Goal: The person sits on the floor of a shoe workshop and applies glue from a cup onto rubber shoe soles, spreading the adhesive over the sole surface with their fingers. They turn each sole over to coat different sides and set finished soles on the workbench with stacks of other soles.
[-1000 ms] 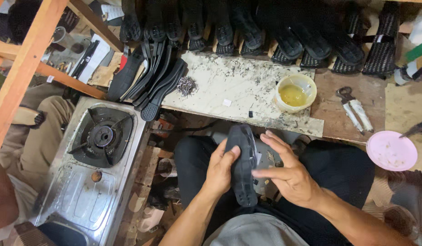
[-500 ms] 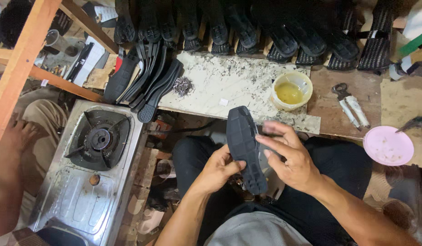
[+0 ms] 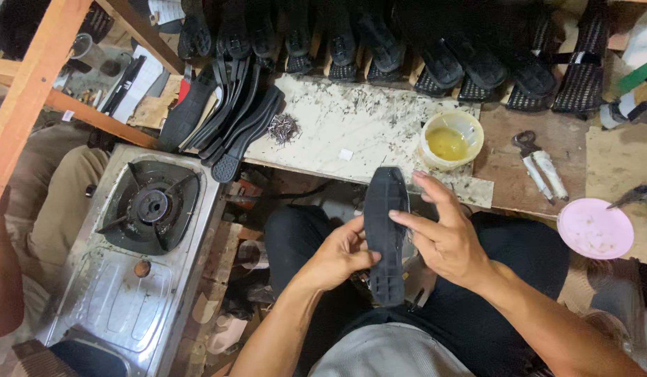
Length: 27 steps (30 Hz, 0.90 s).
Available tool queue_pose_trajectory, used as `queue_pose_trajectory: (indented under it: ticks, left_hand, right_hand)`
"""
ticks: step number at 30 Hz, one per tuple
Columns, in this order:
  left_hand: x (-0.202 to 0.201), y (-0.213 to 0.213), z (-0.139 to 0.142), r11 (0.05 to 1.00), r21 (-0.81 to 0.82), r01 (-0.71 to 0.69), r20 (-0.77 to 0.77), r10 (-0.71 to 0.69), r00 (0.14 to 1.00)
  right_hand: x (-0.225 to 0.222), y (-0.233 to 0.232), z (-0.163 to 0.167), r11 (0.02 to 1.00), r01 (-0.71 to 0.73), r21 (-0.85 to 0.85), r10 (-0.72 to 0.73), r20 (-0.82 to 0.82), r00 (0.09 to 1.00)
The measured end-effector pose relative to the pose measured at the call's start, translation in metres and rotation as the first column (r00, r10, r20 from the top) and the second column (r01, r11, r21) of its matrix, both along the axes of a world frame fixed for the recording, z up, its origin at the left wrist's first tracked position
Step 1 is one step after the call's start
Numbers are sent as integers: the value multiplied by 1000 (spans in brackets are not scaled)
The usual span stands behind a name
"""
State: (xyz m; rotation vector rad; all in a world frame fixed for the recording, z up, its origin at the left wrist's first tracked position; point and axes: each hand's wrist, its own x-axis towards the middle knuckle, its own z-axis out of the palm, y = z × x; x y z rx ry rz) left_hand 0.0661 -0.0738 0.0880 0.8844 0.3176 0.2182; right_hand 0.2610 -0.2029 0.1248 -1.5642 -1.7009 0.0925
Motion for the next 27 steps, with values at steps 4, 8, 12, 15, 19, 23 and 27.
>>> queue_pose_trajectory:
  ticks: [4,8,12,15,19,23,27]
  left_hand:
    - [0,8,-12,992,61,-113,14,113,994]
    - [-5,19,-21,959,-144,-245,11,249,968]
    - [-8,17,-13,983,60,-171,16,170,985]
    - [-8,15,-1,997,78,-20,-34,22,999]
    - [-7,17,11,996,76,55,-26,-53,998]
    - [-9,24,12,999,33,-4,-9,4,1000]
    - [-10,30,9,993,33,-114,-34,115,993]
  right_hand:
    - [-7,-5,-3,996,-94,-3,93,155,983]
    - [-15,-19,-6,984,-178,21,178,-225,958]
    - [-21,-24,-6,894,-186,-409,-154,-668,728]
    - [-17,-17,0,901,-126,-415,-132,-539,832]
    - [-4,-1,11,980,-103,-172,72,-178,981]
    - [-4,3,17,989,-145,21,140,160,977]
    - [-2,0,18,973,-213,95,194,175,965]
